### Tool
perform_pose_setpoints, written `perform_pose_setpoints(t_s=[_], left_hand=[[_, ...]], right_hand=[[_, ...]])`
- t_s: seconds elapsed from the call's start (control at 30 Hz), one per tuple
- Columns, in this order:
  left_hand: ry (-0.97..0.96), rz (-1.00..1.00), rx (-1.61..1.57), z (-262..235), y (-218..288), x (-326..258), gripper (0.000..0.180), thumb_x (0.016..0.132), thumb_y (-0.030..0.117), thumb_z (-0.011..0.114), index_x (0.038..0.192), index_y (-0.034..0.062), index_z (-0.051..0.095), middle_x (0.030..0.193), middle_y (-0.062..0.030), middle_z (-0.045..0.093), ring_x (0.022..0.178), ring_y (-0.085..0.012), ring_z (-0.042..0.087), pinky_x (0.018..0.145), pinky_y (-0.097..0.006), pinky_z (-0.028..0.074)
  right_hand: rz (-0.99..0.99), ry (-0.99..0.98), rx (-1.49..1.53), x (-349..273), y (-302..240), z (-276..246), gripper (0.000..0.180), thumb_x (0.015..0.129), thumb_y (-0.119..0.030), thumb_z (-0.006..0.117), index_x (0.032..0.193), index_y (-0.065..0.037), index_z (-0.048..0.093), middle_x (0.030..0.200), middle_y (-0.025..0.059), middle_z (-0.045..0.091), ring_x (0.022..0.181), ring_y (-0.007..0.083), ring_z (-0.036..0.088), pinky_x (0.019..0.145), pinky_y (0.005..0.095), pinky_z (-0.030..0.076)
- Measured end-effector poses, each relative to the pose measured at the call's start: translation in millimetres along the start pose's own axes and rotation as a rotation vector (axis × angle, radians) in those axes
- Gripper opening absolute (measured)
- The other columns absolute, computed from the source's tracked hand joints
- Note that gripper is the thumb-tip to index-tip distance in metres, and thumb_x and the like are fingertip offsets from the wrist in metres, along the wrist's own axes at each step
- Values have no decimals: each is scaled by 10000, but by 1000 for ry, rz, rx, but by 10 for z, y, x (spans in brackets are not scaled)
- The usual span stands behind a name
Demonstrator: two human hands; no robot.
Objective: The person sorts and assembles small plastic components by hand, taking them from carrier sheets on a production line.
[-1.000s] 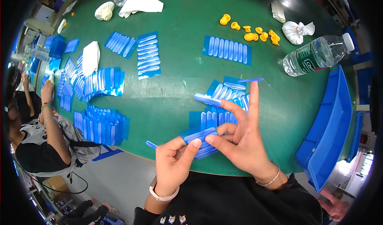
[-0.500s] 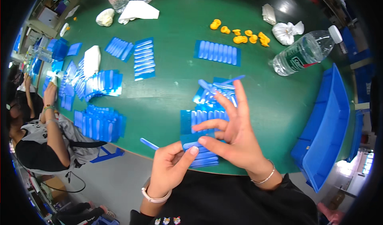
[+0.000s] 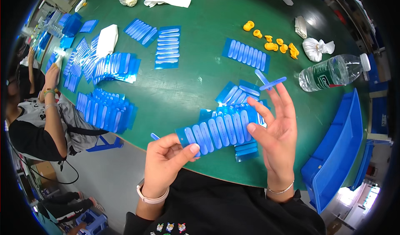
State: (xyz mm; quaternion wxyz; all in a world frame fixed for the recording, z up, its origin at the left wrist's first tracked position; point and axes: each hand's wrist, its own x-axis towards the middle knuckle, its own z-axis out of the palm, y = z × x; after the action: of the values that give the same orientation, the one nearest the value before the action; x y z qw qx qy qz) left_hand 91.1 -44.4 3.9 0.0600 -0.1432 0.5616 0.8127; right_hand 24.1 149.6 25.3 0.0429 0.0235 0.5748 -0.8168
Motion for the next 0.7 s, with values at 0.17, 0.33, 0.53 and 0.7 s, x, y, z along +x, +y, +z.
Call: perform_pose_setpoints(t_s=[0.17, 0.33, 0.53, 0.7], left_hand=[[49, 11, 65, 5, 77, 100, 136, 821, 9, 640, 943, -46, 615, 803, -75, 651, 699, -111, 620, 622, -217, 505], [-22, -126, -76, 138, 162, 196, 242, 806, -19, 638, 1033, -66, 568, 892, -128, 654, 761, -175, 656, 665, -267, 550], [-114, -200, 6, 86, 134, 331, 192, 800, -21, 643, 976, -81, 596, 861, -136, 655, 754, -192, 659, 663, -273, 550], [-92, -209, -83, 120, 151, 419, 151, 812, -4, 638, 938, -83, 612, 847, -138, 657, 741, -197, 660, 648, -278, 553]], right_hand=[[24, -44, -71, 21, -31, -1, 843, 678, 167, 601, 1404, -32, 221, 1404, 157, 280, 1170, 290, 483, 708, 231, 540], [88, -103, -77, 80, -9, -22, 841, 718, 205, 547, 1416, -42, 146, 1427, 123, 196, 1207, 286, 441, 755, 280, 557], [98, -79, -81, 140, 8, -73, 826, 725, 206, 538, 1415, -40, 157, 1427, 123, 209, 1213, 290, 437, 762, 283, 552], [103, 19, -59, 187, 8, -31, 809, 689, 171, 566, 1401, -19, 231, 1412, 174, 285, 1174, 295, 480, 745, 251, 529]])
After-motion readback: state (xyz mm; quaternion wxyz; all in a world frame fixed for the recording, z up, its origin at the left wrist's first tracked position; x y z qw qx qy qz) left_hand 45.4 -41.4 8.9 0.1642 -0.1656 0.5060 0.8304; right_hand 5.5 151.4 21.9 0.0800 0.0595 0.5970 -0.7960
